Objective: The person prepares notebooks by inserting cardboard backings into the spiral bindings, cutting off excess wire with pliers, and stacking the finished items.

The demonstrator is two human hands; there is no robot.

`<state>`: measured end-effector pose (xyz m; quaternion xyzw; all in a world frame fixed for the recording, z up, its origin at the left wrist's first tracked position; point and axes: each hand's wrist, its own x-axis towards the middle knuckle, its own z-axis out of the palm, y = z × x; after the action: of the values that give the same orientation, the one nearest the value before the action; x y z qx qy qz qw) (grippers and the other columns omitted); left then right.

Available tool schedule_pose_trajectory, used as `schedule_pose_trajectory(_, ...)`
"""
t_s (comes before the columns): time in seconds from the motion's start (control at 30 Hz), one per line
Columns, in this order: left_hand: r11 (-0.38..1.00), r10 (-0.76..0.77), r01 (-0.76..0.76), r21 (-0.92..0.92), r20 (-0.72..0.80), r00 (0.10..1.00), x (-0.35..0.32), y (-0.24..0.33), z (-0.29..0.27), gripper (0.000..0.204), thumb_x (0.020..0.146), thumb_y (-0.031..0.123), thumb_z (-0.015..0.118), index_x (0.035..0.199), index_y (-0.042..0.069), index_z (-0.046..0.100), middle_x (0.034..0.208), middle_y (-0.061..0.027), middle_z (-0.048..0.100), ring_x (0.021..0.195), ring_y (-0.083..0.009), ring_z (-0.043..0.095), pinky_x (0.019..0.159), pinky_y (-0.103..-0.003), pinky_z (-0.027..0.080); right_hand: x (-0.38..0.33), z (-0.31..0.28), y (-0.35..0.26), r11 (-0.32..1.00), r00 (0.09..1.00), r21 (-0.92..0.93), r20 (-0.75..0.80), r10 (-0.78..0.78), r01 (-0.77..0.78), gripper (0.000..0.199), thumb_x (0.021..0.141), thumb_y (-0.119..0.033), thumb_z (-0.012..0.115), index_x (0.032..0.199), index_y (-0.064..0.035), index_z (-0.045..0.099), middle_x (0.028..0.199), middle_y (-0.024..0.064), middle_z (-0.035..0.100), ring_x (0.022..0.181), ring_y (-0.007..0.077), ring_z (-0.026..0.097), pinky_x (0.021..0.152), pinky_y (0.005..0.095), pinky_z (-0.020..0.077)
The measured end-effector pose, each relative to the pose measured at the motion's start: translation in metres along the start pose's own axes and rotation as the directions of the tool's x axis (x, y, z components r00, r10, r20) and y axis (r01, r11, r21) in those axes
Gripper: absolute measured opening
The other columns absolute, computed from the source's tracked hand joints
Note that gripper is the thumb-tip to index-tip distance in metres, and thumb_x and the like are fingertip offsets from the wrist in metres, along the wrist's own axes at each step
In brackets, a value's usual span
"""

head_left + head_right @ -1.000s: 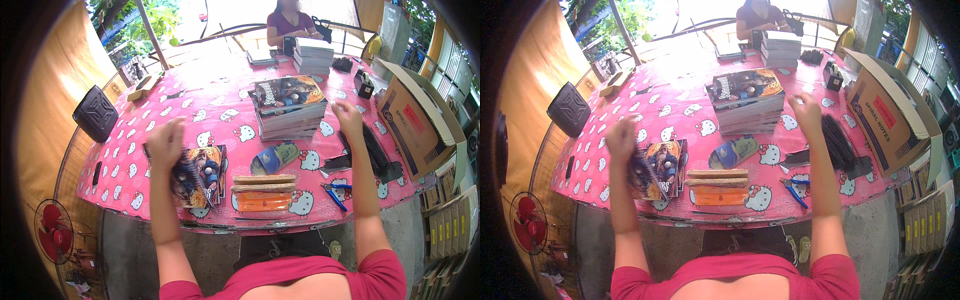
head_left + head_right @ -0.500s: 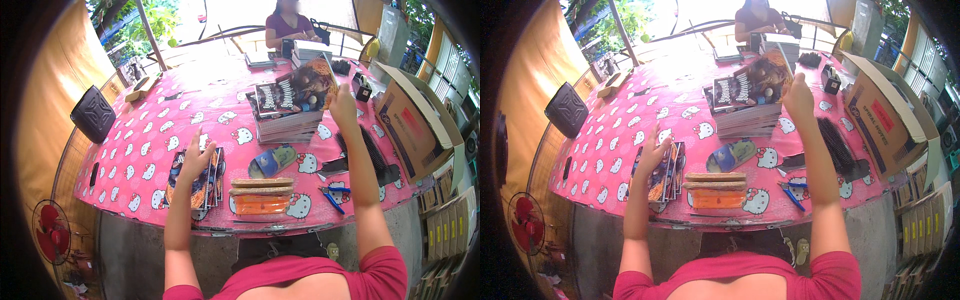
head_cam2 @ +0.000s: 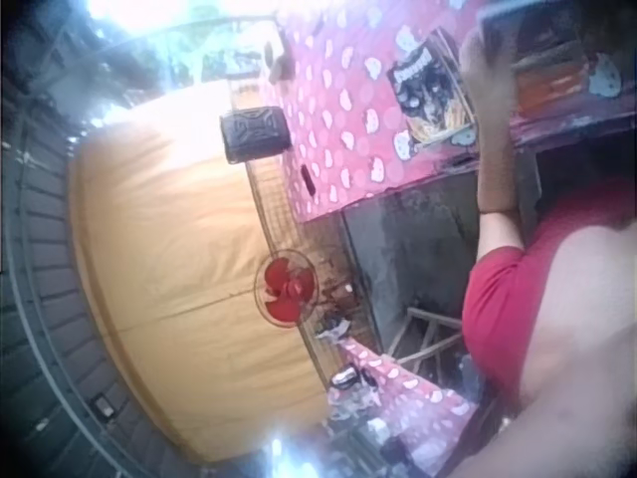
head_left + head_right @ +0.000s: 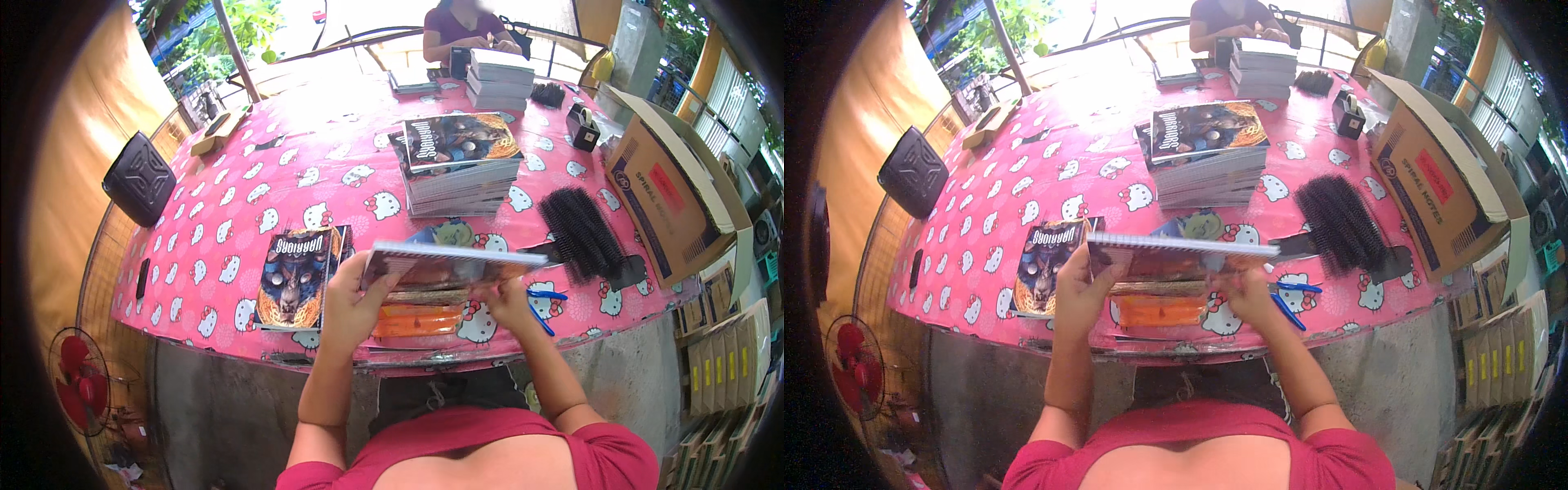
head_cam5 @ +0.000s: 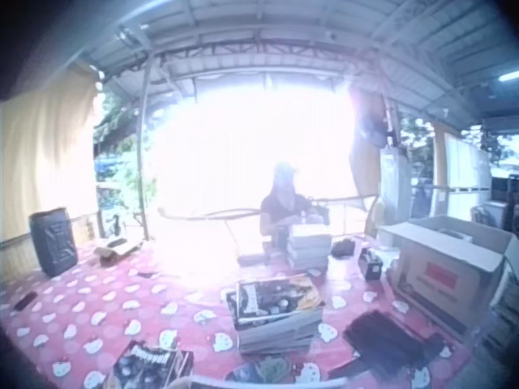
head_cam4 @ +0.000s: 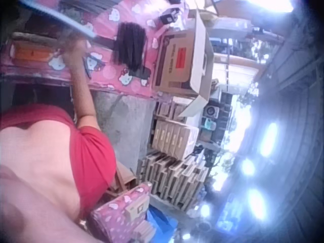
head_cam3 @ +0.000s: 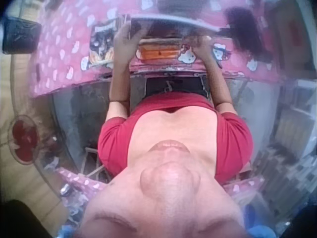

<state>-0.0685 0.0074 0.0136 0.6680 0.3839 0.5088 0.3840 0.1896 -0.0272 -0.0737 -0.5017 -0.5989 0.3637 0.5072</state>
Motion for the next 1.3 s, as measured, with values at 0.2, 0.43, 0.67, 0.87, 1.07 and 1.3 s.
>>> schedule_pose_trajectory(0.2,0.944,-0.235,0.143,-0.296,-0.305,0.923,-0.039,-0.038,0.022,0.099,0.067,0.001,0.081,0.144,0.005,0.02,0.142,-0.0174,0.032,0.132,-0.0246,0.033,0.112,-0.034,0.022,-0.027,0.012,0.014,0.98,0.991,-0.198,0.13,0.034,-0.008,0.061,0.074,-0.008,0.071,0.128,0.0007,0.043,0.119,0.0201,0.053,0.114,0.0369,0.05,0.097,0.0422,0.039)
schedule_pose_trajectory(0.43,0.974,-0.177,0.131,-0.184,-0.262,0.949,-0.051,-0.06,0.013,0.097,0.069,0.001,0.079,0.144,-0.002,0.019,0.149,-0.0186,0.022,0.138,-0.0306,0.026,0.113,-0.041,0.018,-0.003,-0.038,0.001,0.955,0.976,-0.292,0.22,0.008,0.057,0.049,0.072,-0.024,0.076,0.114,-0.0039,0.059,0.103,0.0171,0.064,0.1,0.0277,0.062,0.09,0.0373,0.0464)
schedule_pose_trajectory(0.67,0.619,0.376,-0.313,0.72,0.079,0.923,-0.023,0.009,0.063,0.075,0.078,0.029,0.073,0.139,0.006,0.036,0.148,-0.0211,0.027,0.142,-0.0345,0.017,0.11,-0.058,0.007,0.109,-0.145,0.078,0.317,0.918,-0.873,-0.395,-0.018,-0.37,0.02,0.076,-0.019,0.071,0.086,-0.0031,0.065,0.089,0.0176,0.064,0.093,0.0348,0.063,0.079,0.0438,0.0525)
schedule_pose_trajectory(0.87,0.539,0.181,-0.395,0.744,0.356,0.917,-0.014,0.001,0.086,0.058,0.082,0.033,0.067,0.131,0.008,0.048,0.141,-0.0161,0.04,0.135,-0.0359,0.03,0.109,-0.061,0.005,0.106,-0.146,0.08,0.393,0.963,-0.903,-0.24,-0.119,-0.177,0.012,0.078,-0.012,0.063,0.085,-0.0026,0.064,0.09,0.0193,0.065,0.086,0.0354,0.065,0.074,0.0443,0.0538)
schedule_pose_trajectory(1.07,0.731,0.407,-0.428,0.531,0.164,0.898,-0.006,-0.003,0.092,0.028,0.076,0.02,0.074,0.1,0.008,0.067,0.095,-0.0036,0.067,0.103,-0.0252,0.058,0.099,-0.045,0.028,0.106,-0.153,0.093,0.264,0.971,-0.937,-0.238,-0.002,-0.229,0.02,0.072,-0.018,0.073,0.083,-0.003,0.067,0.095,0.0195,0.063,0.088,0.0358,0.064,0.076,0.0433,0.0535)
schedule_pose_trajectory(1.3,0.77,0.458,-0.441,0.462,0.081,0.885,-0.004,-0.005,0.091,0.018,0.07,0.013,0.078,0.085,0.009,0.071,0.083,-0.0011,0.066,0.086,-0.0188,0.06,0.092,-0.037,0.033,0.111,-0.161,0.085,0.447,0.967,-0.863,-0.252,0.019,-0.234,0.017,0.08,-0.016,0.064,0.09,-0.0043,0.069,0.09,0.0158,0.067,0.084,0.0339,0.066,0.076,0.041,0.0526)
